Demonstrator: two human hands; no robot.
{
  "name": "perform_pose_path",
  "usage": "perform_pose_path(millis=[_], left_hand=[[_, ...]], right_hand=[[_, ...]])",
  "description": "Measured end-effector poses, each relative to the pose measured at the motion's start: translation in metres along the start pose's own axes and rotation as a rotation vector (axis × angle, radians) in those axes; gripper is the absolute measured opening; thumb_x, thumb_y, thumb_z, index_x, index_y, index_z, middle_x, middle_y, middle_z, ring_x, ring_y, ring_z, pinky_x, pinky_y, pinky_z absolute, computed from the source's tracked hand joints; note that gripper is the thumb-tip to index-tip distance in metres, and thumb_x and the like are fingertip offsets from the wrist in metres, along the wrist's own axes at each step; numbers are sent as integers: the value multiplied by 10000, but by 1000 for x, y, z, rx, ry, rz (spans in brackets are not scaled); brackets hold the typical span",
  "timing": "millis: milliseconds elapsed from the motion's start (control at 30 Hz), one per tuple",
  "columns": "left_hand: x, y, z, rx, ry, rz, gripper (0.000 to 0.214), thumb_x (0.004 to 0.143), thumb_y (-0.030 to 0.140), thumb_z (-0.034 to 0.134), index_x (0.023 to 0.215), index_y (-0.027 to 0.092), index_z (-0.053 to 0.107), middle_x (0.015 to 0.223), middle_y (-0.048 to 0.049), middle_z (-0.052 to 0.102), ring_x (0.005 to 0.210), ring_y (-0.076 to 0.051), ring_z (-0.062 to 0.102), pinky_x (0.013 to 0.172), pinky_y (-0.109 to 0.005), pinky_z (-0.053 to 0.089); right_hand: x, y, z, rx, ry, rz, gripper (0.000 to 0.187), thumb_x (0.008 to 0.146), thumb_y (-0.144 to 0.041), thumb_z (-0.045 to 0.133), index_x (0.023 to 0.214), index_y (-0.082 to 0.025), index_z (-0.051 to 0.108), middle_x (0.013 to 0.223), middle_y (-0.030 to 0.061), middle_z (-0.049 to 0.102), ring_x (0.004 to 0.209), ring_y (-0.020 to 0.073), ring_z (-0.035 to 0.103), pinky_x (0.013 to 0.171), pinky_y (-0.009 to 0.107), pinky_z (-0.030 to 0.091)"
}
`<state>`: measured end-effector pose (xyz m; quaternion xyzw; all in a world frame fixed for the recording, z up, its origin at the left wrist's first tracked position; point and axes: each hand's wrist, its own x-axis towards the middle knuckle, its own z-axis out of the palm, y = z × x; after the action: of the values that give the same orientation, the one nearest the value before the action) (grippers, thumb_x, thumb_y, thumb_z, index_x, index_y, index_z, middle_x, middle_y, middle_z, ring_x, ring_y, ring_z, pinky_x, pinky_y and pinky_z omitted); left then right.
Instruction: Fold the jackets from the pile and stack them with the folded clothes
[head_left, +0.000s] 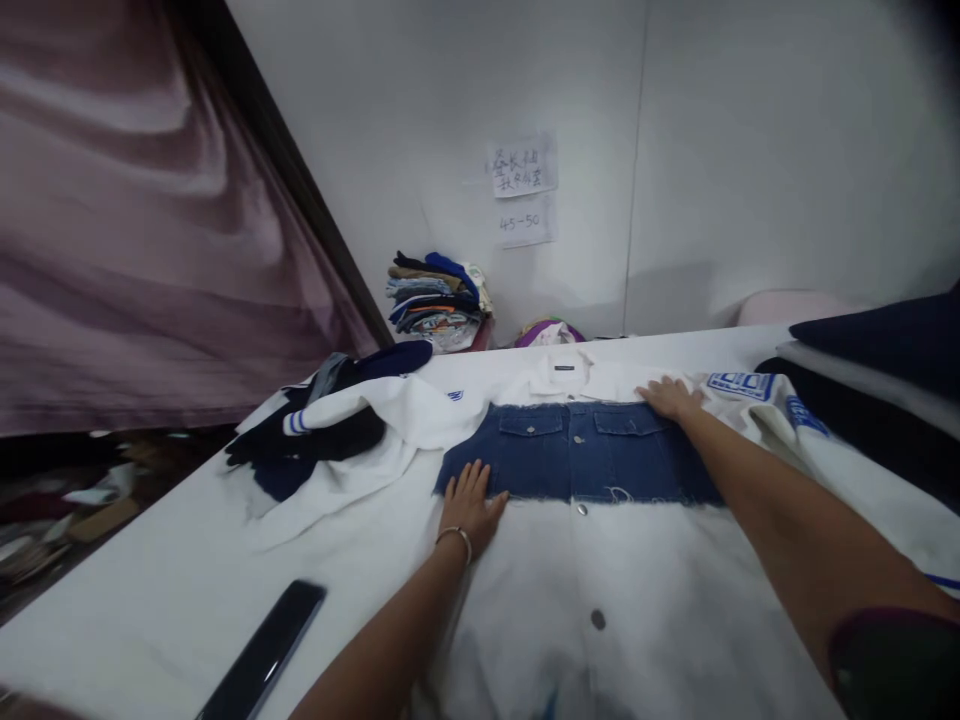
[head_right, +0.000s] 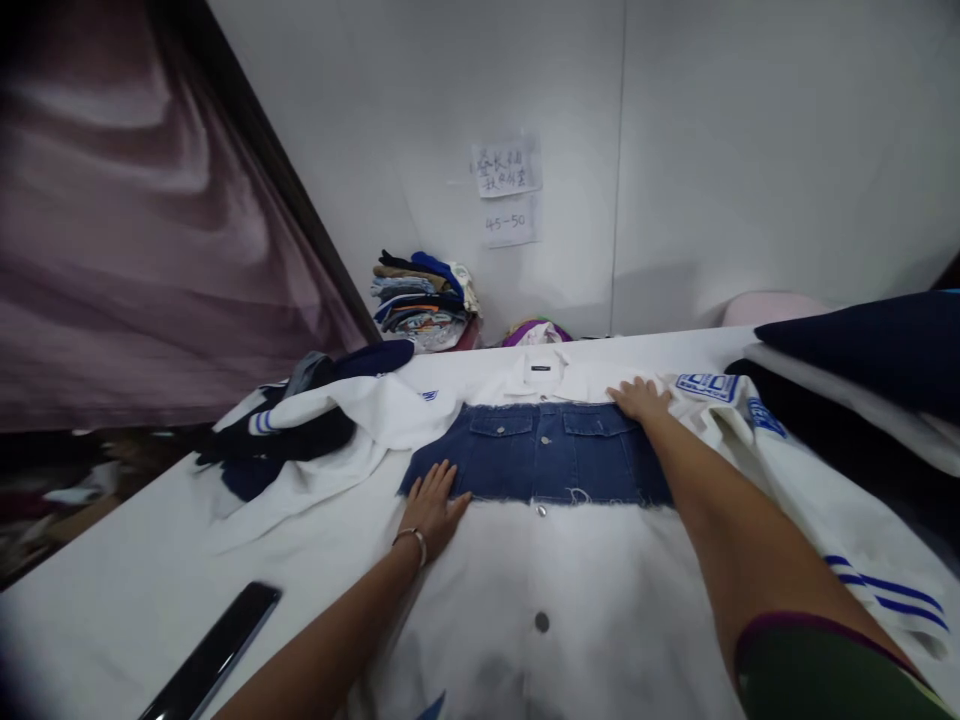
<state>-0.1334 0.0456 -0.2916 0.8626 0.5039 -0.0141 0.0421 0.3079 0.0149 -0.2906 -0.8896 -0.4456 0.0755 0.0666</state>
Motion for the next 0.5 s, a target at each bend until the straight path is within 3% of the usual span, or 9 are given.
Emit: perform_pose_path(millis=[133,267,433,500], left_hand=[[-4,2,-1,-35,5,6,686,910,583,263,1462,179,316,1552,-54,233,1437,-226,154,1166,-446,119],[-5,1,2,-57,2,11,718,900,614,241,1467,178,306,1555,-62,228,1439,-234,141,1168,-451,112],[-6,1,2,-81,-9,12,739,890,632,216,1472,183,291,1560,-63,214,1439,-236,134,1169,-455,100],[-7,2,1,-90,-23,12,745,887,635,210,1474,184,285,1564,-62,203,1441,-233,127,1169,-456,96]], right_hand=[[-32,-14,0,-37,127,-158,574,930,-525,242,1346,-201,467,1508,147,300,1395,339,191,1058,624,186],[-74,-12,24,-76,221,-371,605,891,-566,264,1334,-223,492,1498,123,340,1401,338,196,1077,622,186],[-94,18,47,-63,89,-329,614,837,-531,281,1349,-258,482,1485,98,372,1378,333,277,1058,635,230],[-97,23,47,-20,116,-294,633,816,-541,271,1336,-261,498,1468,113,397,1364,336,310,1049,631,253]])
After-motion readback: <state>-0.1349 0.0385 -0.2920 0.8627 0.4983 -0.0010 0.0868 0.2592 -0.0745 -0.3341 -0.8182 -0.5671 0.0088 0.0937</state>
